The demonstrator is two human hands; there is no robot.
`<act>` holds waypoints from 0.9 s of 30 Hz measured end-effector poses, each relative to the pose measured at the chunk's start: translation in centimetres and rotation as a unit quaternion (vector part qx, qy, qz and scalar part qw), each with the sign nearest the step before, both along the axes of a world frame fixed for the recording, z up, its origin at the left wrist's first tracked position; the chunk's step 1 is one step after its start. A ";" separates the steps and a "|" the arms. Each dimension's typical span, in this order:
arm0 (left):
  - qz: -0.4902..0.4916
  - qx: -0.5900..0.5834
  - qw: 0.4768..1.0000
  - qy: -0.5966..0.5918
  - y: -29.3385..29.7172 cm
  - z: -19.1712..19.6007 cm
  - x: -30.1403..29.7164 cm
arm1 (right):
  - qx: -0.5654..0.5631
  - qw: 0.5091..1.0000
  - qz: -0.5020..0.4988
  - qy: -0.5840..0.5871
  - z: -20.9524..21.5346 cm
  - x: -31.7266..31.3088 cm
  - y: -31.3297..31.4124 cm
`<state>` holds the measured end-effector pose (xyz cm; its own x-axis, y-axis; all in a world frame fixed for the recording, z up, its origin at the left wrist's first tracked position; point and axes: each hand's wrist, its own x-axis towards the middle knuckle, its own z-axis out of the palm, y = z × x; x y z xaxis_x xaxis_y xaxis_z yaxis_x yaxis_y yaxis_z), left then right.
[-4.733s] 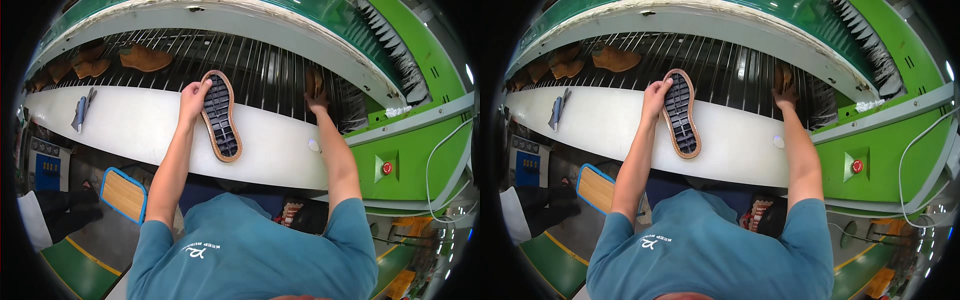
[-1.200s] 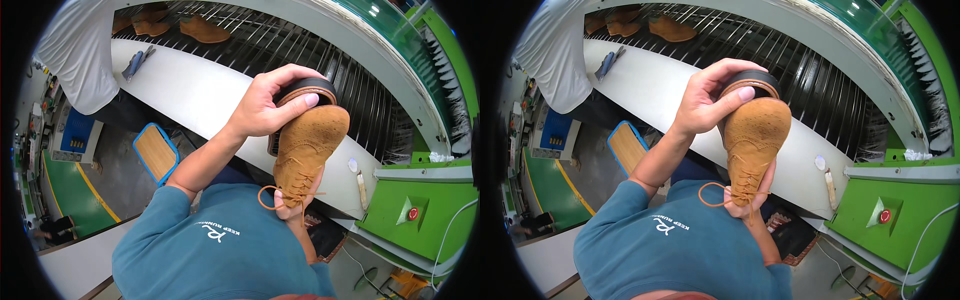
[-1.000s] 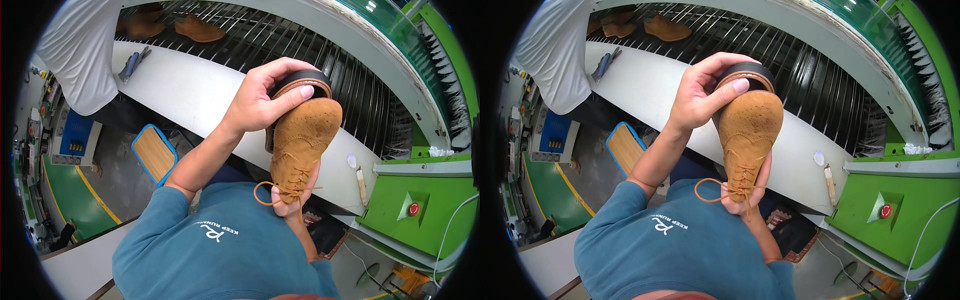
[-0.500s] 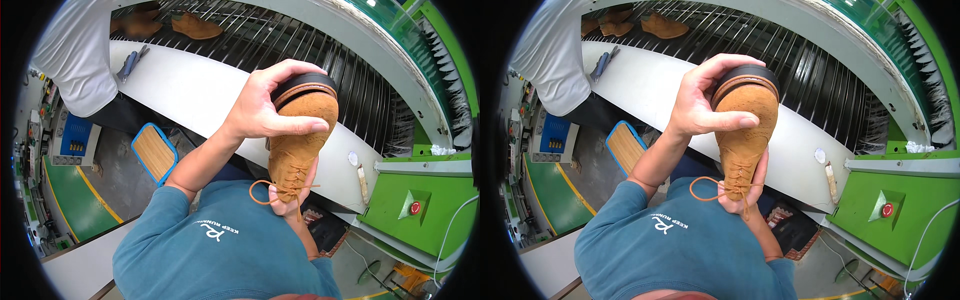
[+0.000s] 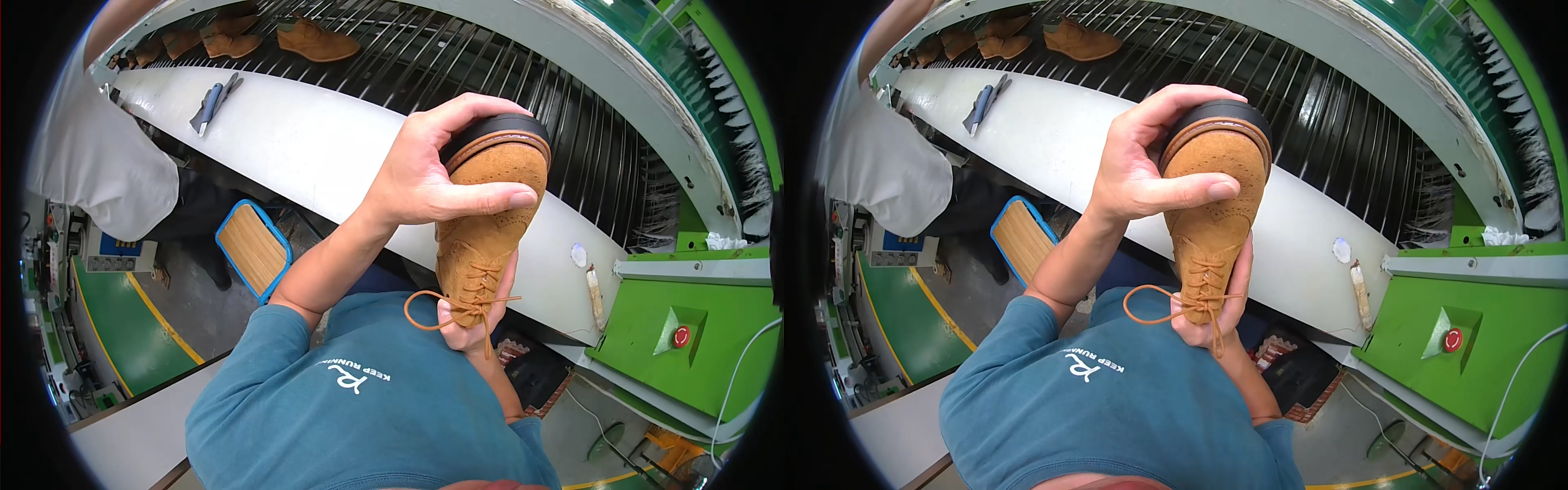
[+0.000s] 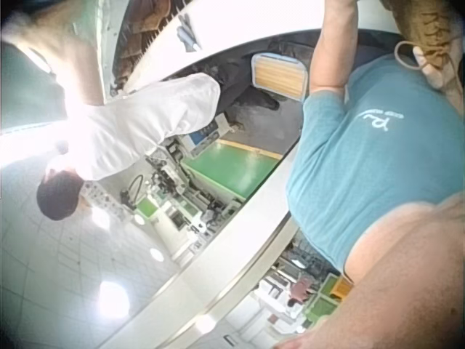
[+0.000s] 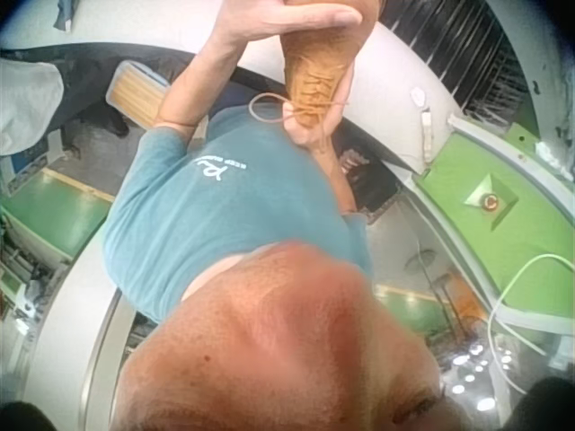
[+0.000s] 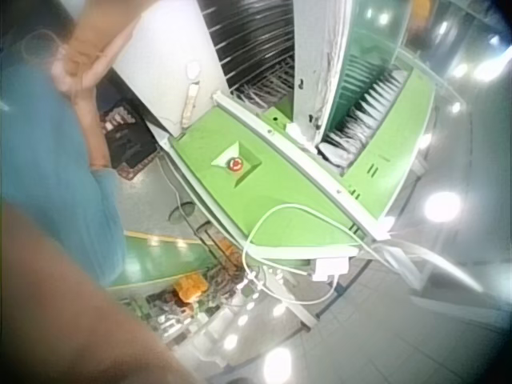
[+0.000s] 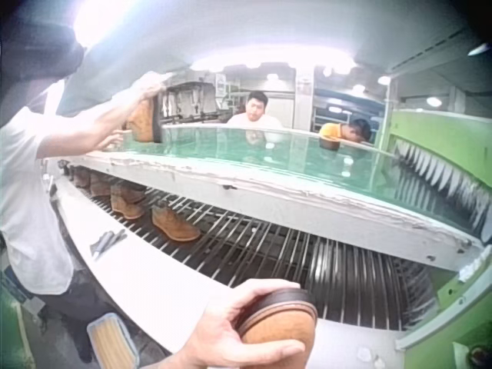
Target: The person assembles brown suede shoes by hand on a factory assembly line. They pick up a shoe upper and a sole, align them, and press the components together to form the shoe. The person then places the finished shoe onto a moving conveyor belt and repeats the process with another pair of components.
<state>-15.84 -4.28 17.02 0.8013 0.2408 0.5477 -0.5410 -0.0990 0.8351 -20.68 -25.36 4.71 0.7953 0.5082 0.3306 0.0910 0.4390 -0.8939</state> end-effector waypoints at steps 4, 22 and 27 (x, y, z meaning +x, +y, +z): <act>-0.012 0.040 0.999 -0.001 0.4 0.0 0.0 | 0.002 1.000 -0.007 0.010 0.5 0.1 0.3; 0.002 0.000 1.000 0.000 -0.2 -0.6 0.4 | -0.056 0.997 -0.036 -0.037 -0.4 0.6 -0.5; 0.003 -0.003 1.000 -0.001 -0.2 -0.5 0.4 | -0.050 0.998 -0.041 -0.025 -0.1 0.5 -0.3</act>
